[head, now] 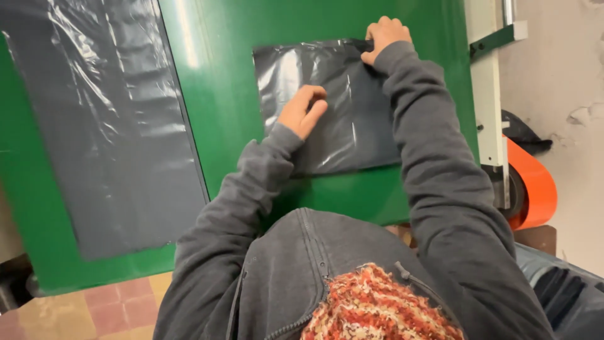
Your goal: Folding plastic bags and placing them into a crate.
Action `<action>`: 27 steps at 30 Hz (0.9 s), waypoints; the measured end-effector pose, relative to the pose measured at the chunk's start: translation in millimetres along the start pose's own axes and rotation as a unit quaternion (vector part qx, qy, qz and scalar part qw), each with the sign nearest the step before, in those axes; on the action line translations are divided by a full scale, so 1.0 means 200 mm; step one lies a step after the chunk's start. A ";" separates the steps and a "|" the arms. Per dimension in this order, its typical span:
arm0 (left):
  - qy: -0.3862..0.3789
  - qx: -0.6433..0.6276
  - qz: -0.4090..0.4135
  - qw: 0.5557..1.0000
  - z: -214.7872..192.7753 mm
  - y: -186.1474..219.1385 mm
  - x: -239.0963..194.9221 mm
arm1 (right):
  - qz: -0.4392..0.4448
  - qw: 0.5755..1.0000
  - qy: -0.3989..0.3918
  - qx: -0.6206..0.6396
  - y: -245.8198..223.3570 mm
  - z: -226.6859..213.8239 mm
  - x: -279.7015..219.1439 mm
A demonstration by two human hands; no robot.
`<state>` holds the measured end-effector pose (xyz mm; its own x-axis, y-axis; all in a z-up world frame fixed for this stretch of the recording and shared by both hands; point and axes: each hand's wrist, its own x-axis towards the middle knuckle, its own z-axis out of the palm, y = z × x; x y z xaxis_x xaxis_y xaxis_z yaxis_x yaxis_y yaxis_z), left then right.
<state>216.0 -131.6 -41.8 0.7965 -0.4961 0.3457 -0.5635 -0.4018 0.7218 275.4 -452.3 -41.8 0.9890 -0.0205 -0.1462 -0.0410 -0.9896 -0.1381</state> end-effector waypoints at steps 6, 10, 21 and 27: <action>-0.074 -0.499 -0.260 0.823 0.29 -0.29 -0.07 | -0.007 0.965 0.176 0.193 -0.19 -0.10 -0.41; -0.076 -0.684 -0.344 0.639 -0.01 -0.28 -0.17 | -0.165 0.913 0.346 0.143 -0.42 -0.25 -0.94; 0.029 -0.500 -0.238 0.832 -0.16 -0.28 -0.63 | -0.152 0.922 0.350 0.064 -0.47 0.16 -1.48; -0.055 0.229 0.220 0.947 -0.44 0.11 -0.70 | -0.118 0.957 0.266 0.008 -0.62 0.09 -1.50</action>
<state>111.3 -3.8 -21.6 0.4498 -0.7600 0.4692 -0.8911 -0.4172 0.1786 -18.7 -321.7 0.6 0.9027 0.1292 0.4104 0.1947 -0.9733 -0.1219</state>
